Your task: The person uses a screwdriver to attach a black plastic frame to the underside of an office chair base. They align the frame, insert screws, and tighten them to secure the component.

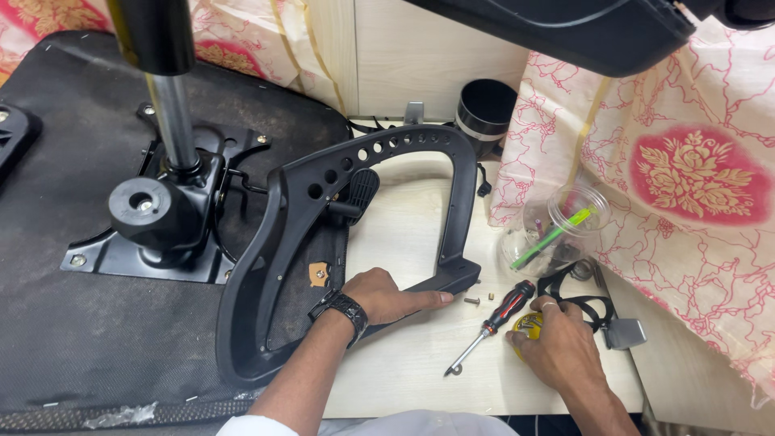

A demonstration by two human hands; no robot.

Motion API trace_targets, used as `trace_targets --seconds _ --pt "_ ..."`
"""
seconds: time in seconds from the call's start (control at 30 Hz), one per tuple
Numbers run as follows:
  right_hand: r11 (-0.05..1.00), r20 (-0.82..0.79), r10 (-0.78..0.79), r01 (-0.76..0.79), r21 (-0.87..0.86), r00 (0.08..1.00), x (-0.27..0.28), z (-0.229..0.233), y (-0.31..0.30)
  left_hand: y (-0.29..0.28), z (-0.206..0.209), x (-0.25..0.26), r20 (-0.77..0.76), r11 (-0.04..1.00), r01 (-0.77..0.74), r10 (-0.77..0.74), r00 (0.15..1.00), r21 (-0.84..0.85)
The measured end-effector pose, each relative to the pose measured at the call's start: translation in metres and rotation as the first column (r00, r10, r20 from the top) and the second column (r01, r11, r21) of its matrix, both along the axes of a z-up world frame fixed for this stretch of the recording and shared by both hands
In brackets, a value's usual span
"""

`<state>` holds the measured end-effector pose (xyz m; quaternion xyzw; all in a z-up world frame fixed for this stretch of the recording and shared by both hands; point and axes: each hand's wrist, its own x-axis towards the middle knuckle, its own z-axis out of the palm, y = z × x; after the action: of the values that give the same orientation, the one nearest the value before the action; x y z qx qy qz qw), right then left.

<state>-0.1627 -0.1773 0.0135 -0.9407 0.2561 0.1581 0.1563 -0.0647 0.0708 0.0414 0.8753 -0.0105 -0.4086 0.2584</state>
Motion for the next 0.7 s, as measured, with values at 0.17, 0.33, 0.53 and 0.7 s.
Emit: trace_targets --seconds 0.17,0.33,0.53,0.7 --pt "0.999 0.182 0.026 -0.019 -0.040 0.983 0.000 0.012 0.008 0.000 0.010 -0.003 0.060 0.999 -0.007 0.006 0.998 0.032" --pt "0.998 0.258 -0.017 0.002 0.062 0.966 0.009 0.026 0.028 0.001 0.021 -0.011 0.185 0.998 -0.060 0.057 0.981 0.013" --pt "0.706 -0.082 -0.321 0.296 0.644 0.944 0.020 0.037 0.060 0.026 0.036 -0.024 0.665 0.942 -0.287 0.329 0.671 -0.177" --pt "0.351 -0.341 -0.298 0.434 0.830 0.892 0.023 0.035 0.083 0.059 0.051 -0.030 0.749 0.788 -0.436 0.586 0.310 -0.436"
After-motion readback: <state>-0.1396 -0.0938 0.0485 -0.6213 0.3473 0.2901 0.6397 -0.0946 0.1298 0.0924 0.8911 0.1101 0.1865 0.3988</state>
